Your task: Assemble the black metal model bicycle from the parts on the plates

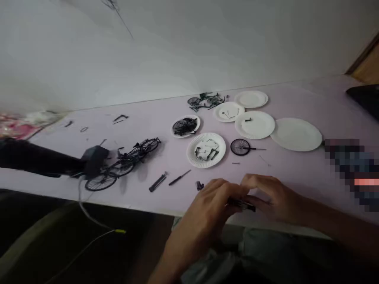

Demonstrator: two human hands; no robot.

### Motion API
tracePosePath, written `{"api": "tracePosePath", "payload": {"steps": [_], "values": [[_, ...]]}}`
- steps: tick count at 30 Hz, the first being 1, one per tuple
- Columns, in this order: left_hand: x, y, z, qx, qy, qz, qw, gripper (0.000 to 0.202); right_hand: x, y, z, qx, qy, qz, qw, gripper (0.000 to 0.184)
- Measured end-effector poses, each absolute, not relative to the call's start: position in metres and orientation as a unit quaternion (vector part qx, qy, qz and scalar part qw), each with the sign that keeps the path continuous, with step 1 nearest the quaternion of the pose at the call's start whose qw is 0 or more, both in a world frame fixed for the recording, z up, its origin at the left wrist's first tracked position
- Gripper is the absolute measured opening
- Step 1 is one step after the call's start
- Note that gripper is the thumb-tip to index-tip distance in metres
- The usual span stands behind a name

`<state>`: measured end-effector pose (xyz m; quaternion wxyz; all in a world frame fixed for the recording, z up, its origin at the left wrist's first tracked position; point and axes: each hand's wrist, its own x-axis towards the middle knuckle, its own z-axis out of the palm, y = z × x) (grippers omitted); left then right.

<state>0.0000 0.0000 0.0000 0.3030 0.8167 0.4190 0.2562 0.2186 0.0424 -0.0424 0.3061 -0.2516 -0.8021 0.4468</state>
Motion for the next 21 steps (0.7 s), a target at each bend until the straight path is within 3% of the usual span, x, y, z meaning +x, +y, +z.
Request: {"api": "tracePosePath", "payload": {"steps": [9,15,21], "values": [[-0.005,0.001,-0.006,0.762,0.446,0.283,0.374,0.036,0.21,0.045,-0.04,-0.202,-0.81,0.43,0.343,0.011],[-0.008,0.007,-0.009,0.799,0.39,0.326,0.322,0.023,0.21,0.046,-0.04,-0.169,-0.825,0.409,0.351,0.01],[-0.009,0.007,-0.011,0.797,0.372,0.339,0.333,0.016,0.21,0.044,-0.041,-0.186,-0.816,0.42,0.35,0.008]]}}
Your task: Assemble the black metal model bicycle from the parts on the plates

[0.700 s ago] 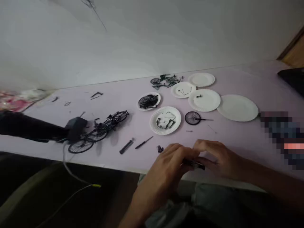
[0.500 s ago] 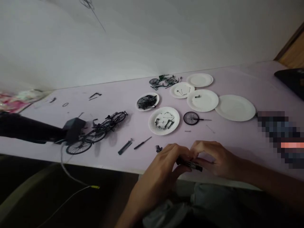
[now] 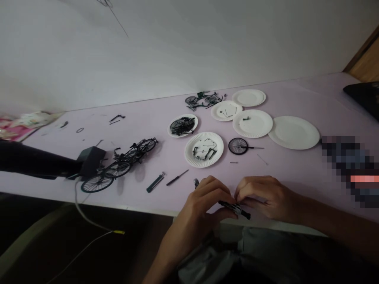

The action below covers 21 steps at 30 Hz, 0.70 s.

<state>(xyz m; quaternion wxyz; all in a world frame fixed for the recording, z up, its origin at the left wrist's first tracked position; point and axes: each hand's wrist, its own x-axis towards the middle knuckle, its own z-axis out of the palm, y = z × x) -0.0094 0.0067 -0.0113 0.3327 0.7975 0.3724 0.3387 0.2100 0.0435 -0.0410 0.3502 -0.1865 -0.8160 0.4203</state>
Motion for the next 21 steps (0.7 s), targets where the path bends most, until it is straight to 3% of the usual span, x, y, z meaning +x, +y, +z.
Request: {"api": "tracePosePath", "payload": {"steps": [21], "values": [[-0.0068,0.0034,-0.0103,0.789,0.374,0.337,0.351,0.018,0.2076,0.0401,-0.0391,-0.19,-0.814,0.422,0.35,0.01]]}}
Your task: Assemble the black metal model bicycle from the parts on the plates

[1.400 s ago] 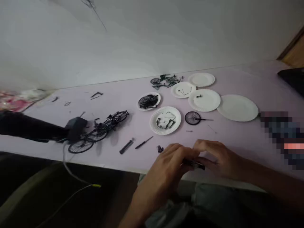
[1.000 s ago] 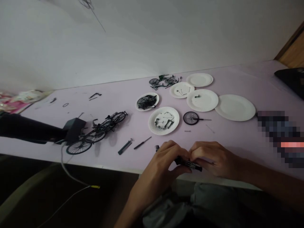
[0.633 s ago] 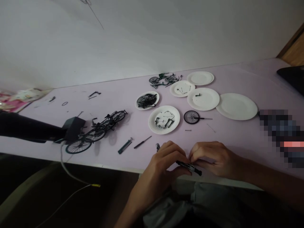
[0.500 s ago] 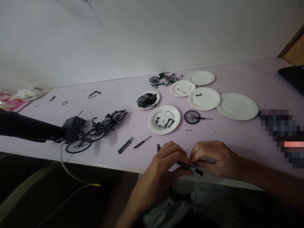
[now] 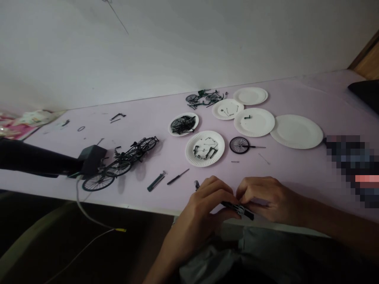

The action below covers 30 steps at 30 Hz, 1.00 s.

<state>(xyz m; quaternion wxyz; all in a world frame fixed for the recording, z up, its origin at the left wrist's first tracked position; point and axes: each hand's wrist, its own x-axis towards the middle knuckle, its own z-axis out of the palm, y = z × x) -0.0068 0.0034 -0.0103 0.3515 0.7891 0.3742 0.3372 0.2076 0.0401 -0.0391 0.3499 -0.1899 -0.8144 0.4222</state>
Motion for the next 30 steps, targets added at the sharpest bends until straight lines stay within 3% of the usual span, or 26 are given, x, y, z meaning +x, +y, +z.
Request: {"api": "tracePosePath", "payload": {"steps": [4,11,16,21,26,30], "values": [[-0.007,0.004,-0.011,0.79,0.38,0.337,0.345,0.018,0.211,0.044,-0.035,-0.198,-0.812,0.443,0.326,0.007],[-0.009,0.007,-0.019,0.777,0.402,0.357,0.326,0.015,0.216,0.045,-0.02,-0.293,-0.791,0.497,0.205,0.038],[-0.006,0.012,-0.019,0.764,0.433,0.361,0.314,0.012,0.205,0.041,-0.037,-0.313,-0.774,0.495,0.242,0.015],[-0.005,0.016,-0.02,0.768,0.441,0.358,0.296,0.013,0.203,0.042,-0.041,-0.323,-0.765,0.491,0.264,0.012],[-0.007,0.018,-0.02,0.766,0.445,0.353,0.301,0.014,0.205,0.043,-0.033,-0.376,-0.712,0.545,0.233,0.016],[-0.009,0.019,-0.019,0.782,0.422,0.347,0.3,0.01,0.206,0.043,-0.027,-0.386,-0.689,0.576,0.21,0.031]]}}
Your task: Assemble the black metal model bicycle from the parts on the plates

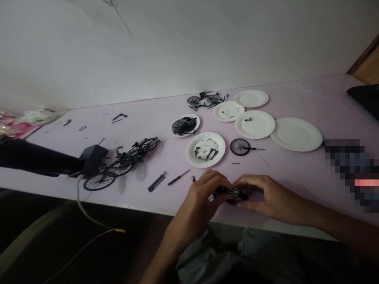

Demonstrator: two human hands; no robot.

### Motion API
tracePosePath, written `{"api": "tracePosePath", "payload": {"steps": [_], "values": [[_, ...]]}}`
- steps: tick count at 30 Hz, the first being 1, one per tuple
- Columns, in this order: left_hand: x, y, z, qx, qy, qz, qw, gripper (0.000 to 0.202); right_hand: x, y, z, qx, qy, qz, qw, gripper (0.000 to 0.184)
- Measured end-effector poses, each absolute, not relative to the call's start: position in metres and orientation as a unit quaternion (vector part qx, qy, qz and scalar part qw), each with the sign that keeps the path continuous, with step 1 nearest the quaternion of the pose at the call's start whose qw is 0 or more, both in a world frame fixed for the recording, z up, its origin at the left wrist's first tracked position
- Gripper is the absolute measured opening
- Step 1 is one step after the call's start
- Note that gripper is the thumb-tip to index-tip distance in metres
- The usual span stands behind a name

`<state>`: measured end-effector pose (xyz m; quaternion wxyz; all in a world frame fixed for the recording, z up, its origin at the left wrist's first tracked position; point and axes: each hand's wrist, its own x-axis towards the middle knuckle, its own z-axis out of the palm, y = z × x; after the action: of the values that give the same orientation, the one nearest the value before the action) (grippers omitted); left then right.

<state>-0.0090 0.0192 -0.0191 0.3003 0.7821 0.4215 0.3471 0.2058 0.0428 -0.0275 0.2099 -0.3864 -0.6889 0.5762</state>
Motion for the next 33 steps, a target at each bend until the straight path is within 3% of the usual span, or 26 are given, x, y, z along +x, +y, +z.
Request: {"api": "tracePosePath", "payload": {"steps": [15,19,24,28,33], "values": [[-0.019,0.011,-0.026,0.831,0.336,0.352,0.268,0.018,0.213,0.052,-0.027,-0.351,-0.606,0.689,0.189,0.044],[-0.018,0.01,-0.025,0.831,0.347,0.342,0.27,0.015,0.214,0.054,-0.025,-0.312,-0.569,0.728,0.219,0.032],[-0.017,0.009,-0.025,0.827,0.344,0.348,0.277,0.016,0.208,0.048,-0.027,-0.325,-0.59,0.694,0.255,0.014],[-0.017,0.01,-0.023,0.829,0.334,0.349,0.281,0.018,0.203,0.044,-0.032,-0.326,-0.665,0.595,0.312,0.004],[-0.015,0.01,-0.018,0.832,0.33,0.34,0.289,0.017,0.201,0.04,-0.037,-0.308,-0.717,0.51,0.361,0.003]]}}
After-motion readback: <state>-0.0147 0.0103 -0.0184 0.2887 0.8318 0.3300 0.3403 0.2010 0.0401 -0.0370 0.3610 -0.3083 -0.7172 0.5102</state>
